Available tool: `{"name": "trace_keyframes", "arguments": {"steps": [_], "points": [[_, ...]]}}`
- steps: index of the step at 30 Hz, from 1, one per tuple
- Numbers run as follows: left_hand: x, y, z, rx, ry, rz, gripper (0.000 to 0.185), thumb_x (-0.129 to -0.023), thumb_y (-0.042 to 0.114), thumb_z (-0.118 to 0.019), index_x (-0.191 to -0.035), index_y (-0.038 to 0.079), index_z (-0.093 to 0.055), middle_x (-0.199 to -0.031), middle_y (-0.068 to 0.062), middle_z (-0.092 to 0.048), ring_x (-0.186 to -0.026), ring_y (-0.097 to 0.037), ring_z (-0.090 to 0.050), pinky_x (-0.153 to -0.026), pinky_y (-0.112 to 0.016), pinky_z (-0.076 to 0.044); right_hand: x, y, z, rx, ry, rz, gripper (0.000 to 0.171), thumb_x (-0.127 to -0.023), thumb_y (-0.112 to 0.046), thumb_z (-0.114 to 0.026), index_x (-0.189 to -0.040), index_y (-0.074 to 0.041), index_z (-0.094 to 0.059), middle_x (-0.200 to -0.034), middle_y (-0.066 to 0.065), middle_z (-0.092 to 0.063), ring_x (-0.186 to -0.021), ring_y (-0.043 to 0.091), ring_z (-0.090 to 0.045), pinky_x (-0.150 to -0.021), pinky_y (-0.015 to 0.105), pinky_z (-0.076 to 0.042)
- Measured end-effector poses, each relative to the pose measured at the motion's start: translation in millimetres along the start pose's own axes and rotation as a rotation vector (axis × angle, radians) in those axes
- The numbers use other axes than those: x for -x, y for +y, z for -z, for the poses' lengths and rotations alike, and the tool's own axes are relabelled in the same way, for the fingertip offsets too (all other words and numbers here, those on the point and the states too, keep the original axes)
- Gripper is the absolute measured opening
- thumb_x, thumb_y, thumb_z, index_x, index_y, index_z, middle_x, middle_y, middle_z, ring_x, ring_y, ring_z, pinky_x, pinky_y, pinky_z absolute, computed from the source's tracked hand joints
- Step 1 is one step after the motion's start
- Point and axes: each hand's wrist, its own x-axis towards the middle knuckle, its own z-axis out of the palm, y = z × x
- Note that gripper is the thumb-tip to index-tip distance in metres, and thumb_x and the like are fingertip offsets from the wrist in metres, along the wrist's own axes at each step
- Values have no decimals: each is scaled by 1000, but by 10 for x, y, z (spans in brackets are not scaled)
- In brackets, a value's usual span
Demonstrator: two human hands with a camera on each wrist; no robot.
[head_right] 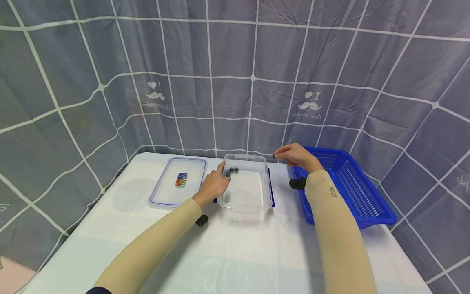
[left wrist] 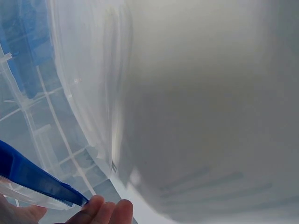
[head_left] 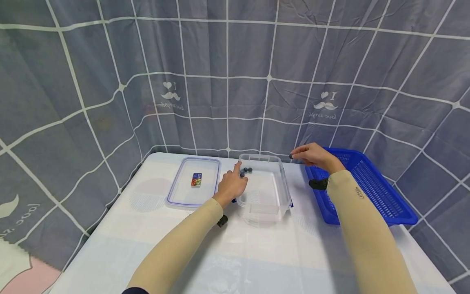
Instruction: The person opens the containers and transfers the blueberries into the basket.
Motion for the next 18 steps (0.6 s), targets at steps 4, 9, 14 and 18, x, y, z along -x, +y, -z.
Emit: {"name": "trace_keyframes", "arguments": {"steps": [4, 9, 14, 18], "points": [[-5, -5, -5, -1, 5, -1, 64, -100, 40, -45, -160, 30, -25, -140, -22, -52, -129, -38, -52, -93, -56, -48, 75, 103, 88, -2, 5, -12, 49, -100, -24, -64, -140, 1, -55, -55, -7, -29, -49, 11, -27, -55, 30, -32], [-6, -9, -8, 2, 6, -6, 65, -100, 39, -45, -160, 30, -25, -139, -22, -53, -127, -37, -53, -90, -55, -49, 195, 234, 219, -4, 19, -45, 49, -99, -24, -65, -139, 3, -55, -56, -8, -29, -48, 10, -28, -54, 28, -33], [-8, -11, -6, 6, 5, -9, 65, -99, 39, -45, -160, 29, -26, -139, -22, -53, -127, -37, -53, -89, -55, -49, 303, 403, 338, 26, 15, -74, 53, -99, -27, -64, -141, 4, -53, -56, -9, -33, -50, 9, -32, -55, 27, -35], [0, -5, 2, 6, 1, -7, 64, -100, 39, -45, -160, 30, -25, -140, -22, -52, -128, -37, -52, -90, -55, -49, 361, 561, 419, 41, 6, -103, 55, -100, -28, -63, -142, 6, -52, -58, -9, -36, -51, 9, -33, -56, 27, -36]]}}
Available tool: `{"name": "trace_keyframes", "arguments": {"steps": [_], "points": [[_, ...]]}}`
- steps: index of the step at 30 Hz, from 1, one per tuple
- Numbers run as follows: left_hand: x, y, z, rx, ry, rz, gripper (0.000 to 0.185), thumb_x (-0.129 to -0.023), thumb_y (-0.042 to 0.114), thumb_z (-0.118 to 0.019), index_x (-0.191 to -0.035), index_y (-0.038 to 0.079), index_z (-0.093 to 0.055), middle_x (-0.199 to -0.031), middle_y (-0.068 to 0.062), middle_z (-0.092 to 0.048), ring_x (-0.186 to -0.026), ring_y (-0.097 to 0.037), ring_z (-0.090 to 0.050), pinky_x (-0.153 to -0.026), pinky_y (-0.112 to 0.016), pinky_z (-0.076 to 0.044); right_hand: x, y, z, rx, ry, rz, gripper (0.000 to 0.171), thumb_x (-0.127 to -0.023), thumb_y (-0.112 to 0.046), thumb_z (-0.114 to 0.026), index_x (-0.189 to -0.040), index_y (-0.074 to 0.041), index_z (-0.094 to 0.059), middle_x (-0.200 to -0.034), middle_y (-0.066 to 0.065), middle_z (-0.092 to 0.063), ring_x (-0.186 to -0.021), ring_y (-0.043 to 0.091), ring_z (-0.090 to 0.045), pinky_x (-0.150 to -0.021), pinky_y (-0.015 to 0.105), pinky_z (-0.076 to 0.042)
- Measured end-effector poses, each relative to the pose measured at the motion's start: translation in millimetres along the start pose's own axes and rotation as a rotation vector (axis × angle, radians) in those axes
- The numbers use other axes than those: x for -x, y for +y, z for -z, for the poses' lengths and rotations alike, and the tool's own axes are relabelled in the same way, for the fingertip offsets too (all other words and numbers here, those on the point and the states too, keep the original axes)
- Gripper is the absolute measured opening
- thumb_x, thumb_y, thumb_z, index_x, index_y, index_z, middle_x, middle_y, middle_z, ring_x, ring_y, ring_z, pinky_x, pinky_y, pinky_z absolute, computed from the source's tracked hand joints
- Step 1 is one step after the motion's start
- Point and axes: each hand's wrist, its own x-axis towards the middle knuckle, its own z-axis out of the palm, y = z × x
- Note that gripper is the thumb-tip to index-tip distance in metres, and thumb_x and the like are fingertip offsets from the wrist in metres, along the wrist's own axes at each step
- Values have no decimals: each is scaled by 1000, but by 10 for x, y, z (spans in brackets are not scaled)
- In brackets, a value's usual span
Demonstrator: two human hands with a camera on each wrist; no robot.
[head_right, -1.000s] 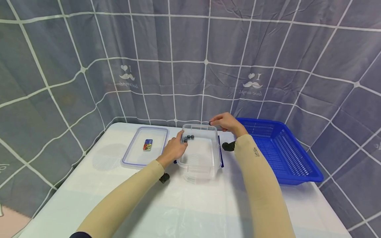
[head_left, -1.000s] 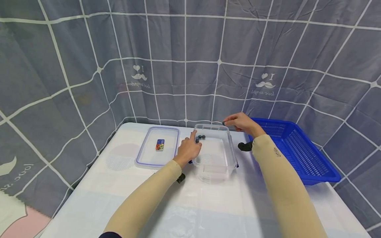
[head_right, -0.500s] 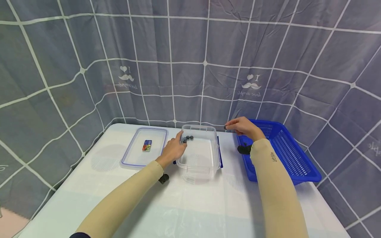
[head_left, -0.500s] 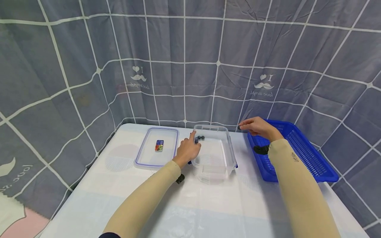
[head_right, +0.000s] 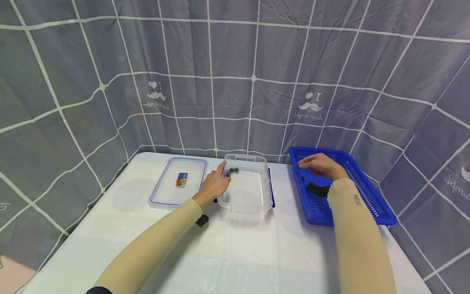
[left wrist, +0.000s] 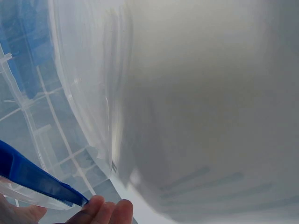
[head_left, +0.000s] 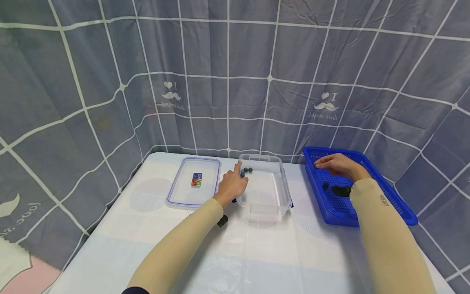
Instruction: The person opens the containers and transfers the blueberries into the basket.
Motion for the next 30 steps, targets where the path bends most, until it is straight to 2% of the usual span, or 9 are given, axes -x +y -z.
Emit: {"name": "trace_keyframes", "arguments": {"steps": [9, 15, 21, 30], "points": [[-6, 4, -3, -2, -1, 6, 65, -100, 40, -45, -160, 31, -24, -142, -21, -51, -130, -37, -51, -92, -56, -48, 66, 300, 72, -38, -25, -52, 56, -99, -23, -64, -141, 11, -49, -57, -11, -36, -51, 7, -35, -55, 26, -35], [3, 1, 2, -4, -2, 8, 64, -100, 39, -45, -160, 31, -24, -142, -22, -51, -130, -37, -51, -92, -56, -48, 102, 463, 41, -45, -37, -99, 49, -99, -18, -62, -136, 13, -53, -59, -10, -39, -51, 6, -36, -53, 25, -36], [10, -3, 1, 4, -1, 9, 65, -100, 40, -45, -160, 31, -24, -142, -21, -51, -130, -37, -51, -93, -56, -48, 106, 630, -4, -55, -42, -118, 48, -98, -13, -60, -134, 17, -51, -56, -11, -40, -49, 3, -36, -49, 22, -35], [6, -3, -6, 6, -4, 9, 64, -100, 40, -44, -160, 32, -23, -142, -21, -51, -129, -37, -51, -92, -55, -48, 131, 730, -61, -67, -45, -148, 43, -97, -12, -61, -130, 15, -57, -58, -10, -39, -50, 5, -36, -51, 24, -35]]}}
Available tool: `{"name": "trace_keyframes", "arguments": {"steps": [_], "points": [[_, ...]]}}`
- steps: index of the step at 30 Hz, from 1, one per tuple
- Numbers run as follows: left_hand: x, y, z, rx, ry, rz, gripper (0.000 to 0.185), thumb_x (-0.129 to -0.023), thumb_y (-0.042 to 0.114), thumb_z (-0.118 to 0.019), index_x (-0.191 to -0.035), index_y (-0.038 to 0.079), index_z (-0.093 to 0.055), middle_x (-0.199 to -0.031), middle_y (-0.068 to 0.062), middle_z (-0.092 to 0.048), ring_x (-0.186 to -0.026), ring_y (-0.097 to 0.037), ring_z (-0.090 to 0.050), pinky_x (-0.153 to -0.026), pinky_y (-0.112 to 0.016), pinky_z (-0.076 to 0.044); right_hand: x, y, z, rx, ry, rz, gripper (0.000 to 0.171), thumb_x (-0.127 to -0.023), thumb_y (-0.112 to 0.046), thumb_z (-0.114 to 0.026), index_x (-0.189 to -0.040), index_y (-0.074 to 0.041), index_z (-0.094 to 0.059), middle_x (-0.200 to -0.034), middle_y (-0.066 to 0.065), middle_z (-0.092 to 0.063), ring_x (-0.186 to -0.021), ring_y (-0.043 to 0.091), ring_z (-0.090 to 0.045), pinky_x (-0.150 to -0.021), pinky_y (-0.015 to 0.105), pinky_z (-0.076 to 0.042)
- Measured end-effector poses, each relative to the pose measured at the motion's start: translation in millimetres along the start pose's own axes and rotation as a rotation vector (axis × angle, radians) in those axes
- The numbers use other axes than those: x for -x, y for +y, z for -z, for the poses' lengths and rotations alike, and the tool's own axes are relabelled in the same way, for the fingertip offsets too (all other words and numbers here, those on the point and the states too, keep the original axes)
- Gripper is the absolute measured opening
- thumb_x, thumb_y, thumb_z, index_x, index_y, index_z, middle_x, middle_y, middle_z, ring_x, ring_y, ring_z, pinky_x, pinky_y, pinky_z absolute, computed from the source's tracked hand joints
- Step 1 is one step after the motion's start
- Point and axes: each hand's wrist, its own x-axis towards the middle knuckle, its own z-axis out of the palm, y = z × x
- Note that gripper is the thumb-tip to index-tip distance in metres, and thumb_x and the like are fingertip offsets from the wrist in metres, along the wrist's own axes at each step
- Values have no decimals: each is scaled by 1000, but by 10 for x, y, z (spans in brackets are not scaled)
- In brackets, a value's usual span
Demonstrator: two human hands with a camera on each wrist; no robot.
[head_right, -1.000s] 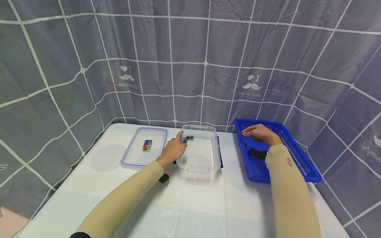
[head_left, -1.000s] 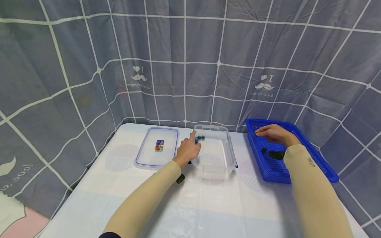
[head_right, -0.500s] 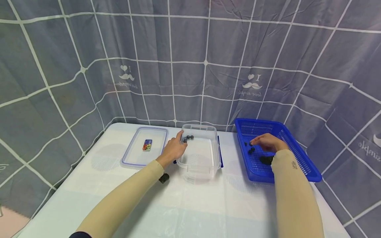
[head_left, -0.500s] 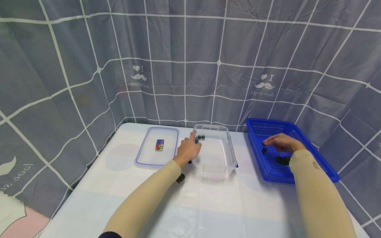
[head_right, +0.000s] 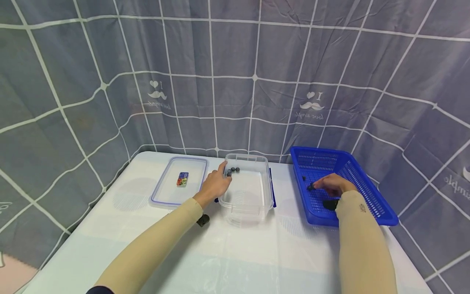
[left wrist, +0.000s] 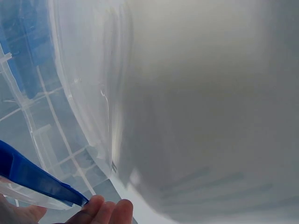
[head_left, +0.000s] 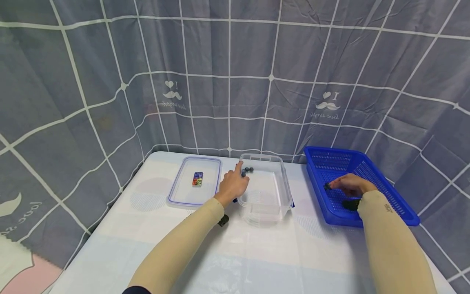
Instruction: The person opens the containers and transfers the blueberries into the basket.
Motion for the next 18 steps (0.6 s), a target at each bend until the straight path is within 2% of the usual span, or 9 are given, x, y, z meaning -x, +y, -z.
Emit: {"name": "trace_keyframes", "arguments": {"steps": [9, 12, 18], "points": [[-2, 0, 3, -2, -1, 9, 64, -100, 40, -45, -160, 32, -24, -143, -21, -51, -131, -37, -50, -95, -56, -47, -21, -37, -4, 23, 20, 35, 48, -98, -16, -61, -133, 16, -52, -62, -8, -43, -50, 6, -37, -50, 25, -35], [-3, 0, 3, -1, -1, 7, 64, -100, 40, -45, -160, 32, -24, -144, -21, -50, -132, -37, -49, -96, -57, -47, -38, -125, -4, 39, 70, 65, 50, -98, -19, -63, -134, 14, -53, -66, -6, -47, -49, 6, -37, -49, 25, -35], [-17, -6, -3, -2, -1, -4, 64, -101, 40, -44, -161, 31, -23, -144, -21, -50, -131, -37, -50, -94, -56, -47, -67, -400, -41, 47, 147, 139, 52, -99, -23, -64, -137, 10, -54, -56, -11, -40, -48, 6, -35, -49, 25, -35]]}}
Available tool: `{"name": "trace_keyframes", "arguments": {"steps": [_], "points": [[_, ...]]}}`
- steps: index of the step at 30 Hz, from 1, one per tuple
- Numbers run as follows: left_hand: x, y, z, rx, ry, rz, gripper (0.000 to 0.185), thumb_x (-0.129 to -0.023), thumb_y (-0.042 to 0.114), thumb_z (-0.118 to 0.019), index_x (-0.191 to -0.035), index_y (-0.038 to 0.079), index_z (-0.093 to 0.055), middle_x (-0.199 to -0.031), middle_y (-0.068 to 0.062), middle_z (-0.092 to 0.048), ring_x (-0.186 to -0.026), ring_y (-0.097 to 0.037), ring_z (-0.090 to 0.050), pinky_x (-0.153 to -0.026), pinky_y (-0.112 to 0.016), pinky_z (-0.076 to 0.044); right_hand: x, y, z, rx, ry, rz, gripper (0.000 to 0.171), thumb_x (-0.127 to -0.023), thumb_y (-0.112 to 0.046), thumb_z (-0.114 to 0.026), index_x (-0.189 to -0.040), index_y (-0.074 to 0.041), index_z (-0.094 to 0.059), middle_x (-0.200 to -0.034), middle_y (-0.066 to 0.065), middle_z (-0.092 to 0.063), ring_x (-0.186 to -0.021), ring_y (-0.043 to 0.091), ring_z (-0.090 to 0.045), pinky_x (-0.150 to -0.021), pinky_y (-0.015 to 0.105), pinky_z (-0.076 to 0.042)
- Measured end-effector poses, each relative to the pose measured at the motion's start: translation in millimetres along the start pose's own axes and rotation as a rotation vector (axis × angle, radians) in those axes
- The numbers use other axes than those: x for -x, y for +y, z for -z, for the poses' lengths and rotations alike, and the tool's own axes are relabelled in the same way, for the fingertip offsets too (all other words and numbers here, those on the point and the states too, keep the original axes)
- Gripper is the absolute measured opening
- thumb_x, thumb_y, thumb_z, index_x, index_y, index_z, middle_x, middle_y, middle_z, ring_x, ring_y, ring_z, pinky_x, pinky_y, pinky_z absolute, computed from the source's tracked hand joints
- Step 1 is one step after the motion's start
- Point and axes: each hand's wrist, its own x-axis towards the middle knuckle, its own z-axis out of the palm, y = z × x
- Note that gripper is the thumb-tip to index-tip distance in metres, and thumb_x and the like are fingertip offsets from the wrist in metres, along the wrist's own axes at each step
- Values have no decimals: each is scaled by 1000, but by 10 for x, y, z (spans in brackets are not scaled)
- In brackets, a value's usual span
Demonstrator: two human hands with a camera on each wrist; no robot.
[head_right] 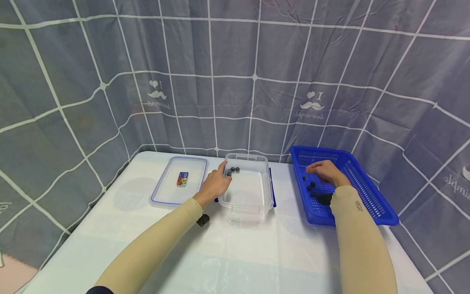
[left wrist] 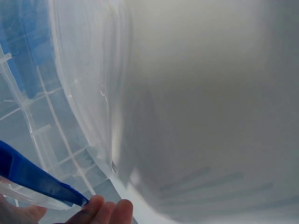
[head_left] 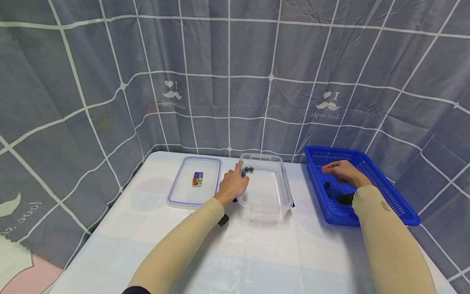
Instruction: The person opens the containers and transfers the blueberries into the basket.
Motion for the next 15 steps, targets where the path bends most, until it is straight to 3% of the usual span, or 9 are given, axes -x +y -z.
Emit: {"name": "trace_keyframes", "arguments": {"steps": [8, 15], "points": [[-7, -8, -5, -2, 0, -2, 64, -101, 40, -43, -161, 31, -23, -142, -21, -52, -130, -37, -51, -93, -56, -48, -78, -330, -71, -1, 12, 62, 49, -100, -28, -63, -136, 4, -57, -53, -11, -35, -46, 8, -32, -50, 28, -34], [-7, -9, -6, -5, 2, -5, 64, -101, 39, -43, -161, 31, -23, -142, -20, -52, -131, -37, -50, -94, -56, -48, -118, -587, -208, -85, 21, 123, 51, -99, -35, -64, -134, 1, -59, -57, -10, -32, -49, 9, -29, -53, 28, -33]]}}
